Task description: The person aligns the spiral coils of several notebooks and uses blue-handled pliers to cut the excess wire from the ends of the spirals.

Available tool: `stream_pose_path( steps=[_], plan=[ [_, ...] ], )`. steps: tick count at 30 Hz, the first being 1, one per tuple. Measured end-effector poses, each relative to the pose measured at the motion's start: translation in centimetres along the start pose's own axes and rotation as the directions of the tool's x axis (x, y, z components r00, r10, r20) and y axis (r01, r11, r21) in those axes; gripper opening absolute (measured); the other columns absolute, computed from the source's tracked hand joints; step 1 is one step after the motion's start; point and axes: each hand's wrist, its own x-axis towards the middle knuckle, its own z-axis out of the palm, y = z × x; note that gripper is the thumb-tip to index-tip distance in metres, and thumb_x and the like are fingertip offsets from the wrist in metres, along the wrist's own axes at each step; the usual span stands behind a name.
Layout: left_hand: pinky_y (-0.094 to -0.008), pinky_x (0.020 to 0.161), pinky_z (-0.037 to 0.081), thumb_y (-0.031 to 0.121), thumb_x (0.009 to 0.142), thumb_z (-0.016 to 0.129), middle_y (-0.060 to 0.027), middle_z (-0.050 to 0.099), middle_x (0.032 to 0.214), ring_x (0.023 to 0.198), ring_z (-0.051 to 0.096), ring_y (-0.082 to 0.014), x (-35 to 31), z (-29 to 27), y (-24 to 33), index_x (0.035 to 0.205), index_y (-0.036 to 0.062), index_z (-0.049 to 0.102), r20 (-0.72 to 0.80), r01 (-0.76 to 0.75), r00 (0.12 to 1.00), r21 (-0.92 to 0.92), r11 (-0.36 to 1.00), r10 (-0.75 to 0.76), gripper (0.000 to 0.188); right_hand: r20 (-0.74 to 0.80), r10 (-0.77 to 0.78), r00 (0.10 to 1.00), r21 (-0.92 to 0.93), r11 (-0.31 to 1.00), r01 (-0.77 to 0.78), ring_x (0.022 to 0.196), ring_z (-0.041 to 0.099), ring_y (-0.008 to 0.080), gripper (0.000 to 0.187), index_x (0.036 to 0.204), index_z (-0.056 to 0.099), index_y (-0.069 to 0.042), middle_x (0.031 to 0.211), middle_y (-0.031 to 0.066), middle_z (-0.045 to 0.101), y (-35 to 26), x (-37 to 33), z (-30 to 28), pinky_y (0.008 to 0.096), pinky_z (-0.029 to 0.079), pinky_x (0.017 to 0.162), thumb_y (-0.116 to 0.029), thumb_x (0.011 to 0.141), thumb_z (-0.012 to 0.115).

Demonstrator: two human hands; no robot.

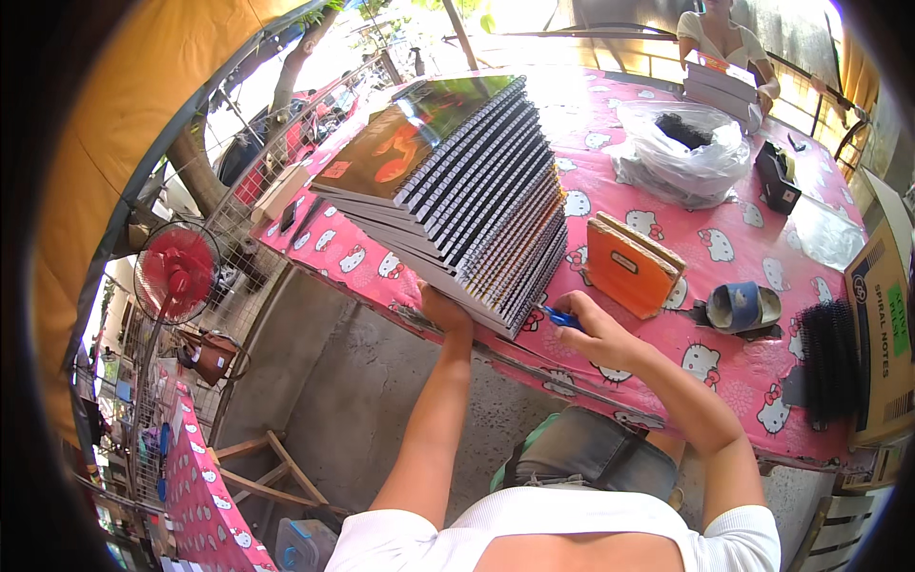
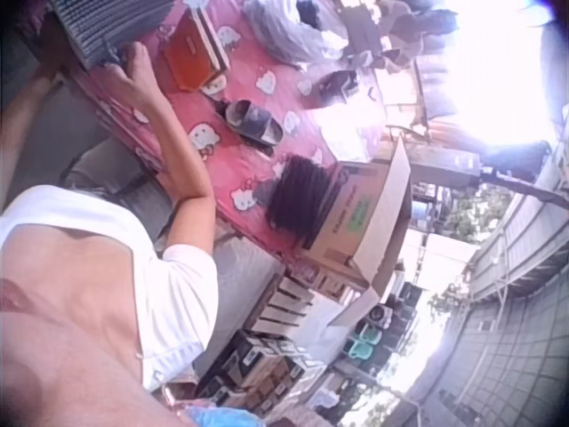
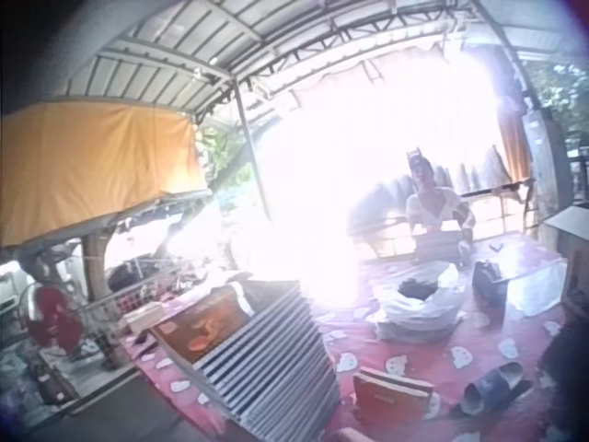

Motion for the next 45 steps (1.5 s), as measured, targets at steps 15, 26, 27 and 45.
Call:
stream_pose_path(
  steps=[15, 26, 27, 45],
  plan=[
    [-0.0363, 0.075, 0.050, 0.021, 0.093, 0.040, -0.0142, 0.064, 0.094, 0.086, 0.062, -0.0218, -0.9, -0.7, 3.3, 0.101, -0.0003, 0.058, 0.033, -0.124, 0.992, 0.281, 0.952, 0.119, 0.029, -0.101, -0.224, 0.969, -0.435, 0.886, 0.159, 0.085, 0.054, 0.0327, 0.036, 0.104, 0.056, -0.007, 0.094, 0.0132, 0.055, 0.9, 0.5, 0.8, 0.0418, 0.046, 0.072, -0.031, 0.080, 0.067],
    [-0.0319, 0.069, 0.053, 0.018, 0.095, 0.037, -0.0142, 0.066, 0.093, 0.078, 0.065, -0.0200, -0.5, -0.5, 2.9, 0.100, -0.0019, 0.056, 0.011, -0.027, 1.000, 0.064, 0.998, 0.026, 0.028, -0.149, -0.579, 0.802, -0.700, 0.634, 0.328, 0.094, 0.054, 0.0265, 0.038, 0.104, 0.063, -0.011, 0.099, 0.0069, 0.059, -0.3, 1.6, 1.3, 0.0426, 0.040, 0.086, -0.030, 0.072, 0.073],
    [-0.0319, 0.069, 0.053, 0.018, 0.095, 0.037, -0.0142, 0.066, 0.093, 0.078, 0.065, -0.0200, -0.5, -0.4, 3.0, 0.100, -0.0019, 0.056, 0.000, -0.027, 1.000, 0.068, 0.997, 0.027, 0.028, -0.147, -0.595, 0.791, -0.718, 0.614, 0.328, 0.094, 0.054, 0.0261, 0.038, 0.104, 0.063, -0.012, 0.100, 0.0065, 0.059, -0.2, 1.8, 1.3, 0.0424, 0.040, 0.086, -0.030, 0.072, 0.073],
    [-0.0435, 0.074, 0.044, 0.041, 0.093, 0.035, -0.0240, 0.064, 0.081, 0.084, 0.061, -0.0376, -0.9, -0.4, 3.5, 0.086, -0.0012, 0.064, -0.207, 0.300, 0.935, 0.027, 0.954, -0.288, 0.052, -0.052, -0.595, 0.802, -0.681, 0.609, 0.408, 0.085, 0.055, 0.0295, 0.039, 0.102, 0.061, -0.005, 0.094, 0.0108, 0.058, -0.5, 2.6, 2.0, 0.0385, 0.044, 0.075, -0.013, 0.066, 0.074]
  ],
)
